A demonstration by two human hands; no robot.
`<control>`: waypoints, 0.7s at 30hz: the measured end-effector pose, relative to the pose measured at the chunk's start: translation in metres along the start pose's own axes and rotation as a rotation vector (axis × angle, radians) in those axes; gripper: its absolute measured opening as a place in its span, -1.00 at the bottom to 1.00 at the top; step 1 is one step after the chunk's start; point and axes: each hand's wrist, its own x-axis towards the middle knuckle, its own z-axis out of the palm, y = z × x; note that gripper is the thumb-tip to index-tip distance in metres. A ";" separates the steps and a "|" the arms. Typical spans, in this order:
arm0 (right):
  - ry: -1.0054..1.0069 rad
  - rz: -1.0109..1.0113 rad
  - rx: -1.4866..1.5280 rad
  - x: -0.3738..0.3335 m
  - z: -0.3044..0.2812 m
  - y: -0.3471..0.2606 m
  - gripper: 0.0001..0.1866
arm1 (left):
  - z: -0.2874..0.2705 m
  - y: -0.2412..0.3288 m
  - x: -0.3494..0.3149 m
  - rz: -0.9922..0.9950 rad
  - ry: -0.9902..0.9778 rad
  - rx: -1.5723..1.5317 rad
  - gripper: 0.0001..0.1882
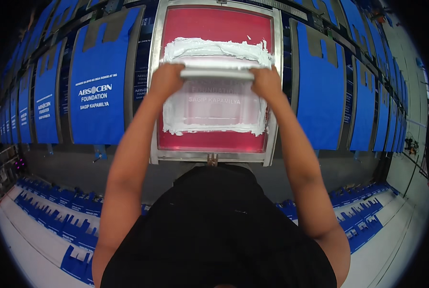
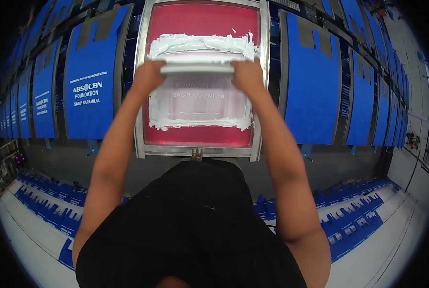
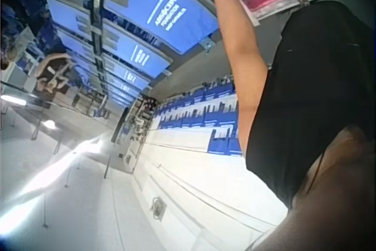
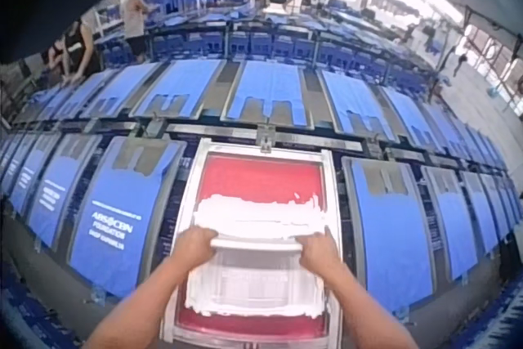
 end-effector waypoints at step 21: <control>-0.157 0.021 0.061 0.034 -0.032 0.009 -0.62 | -0.018 -0.002 0.041 -0.031 -0.116 -0.024 -0.70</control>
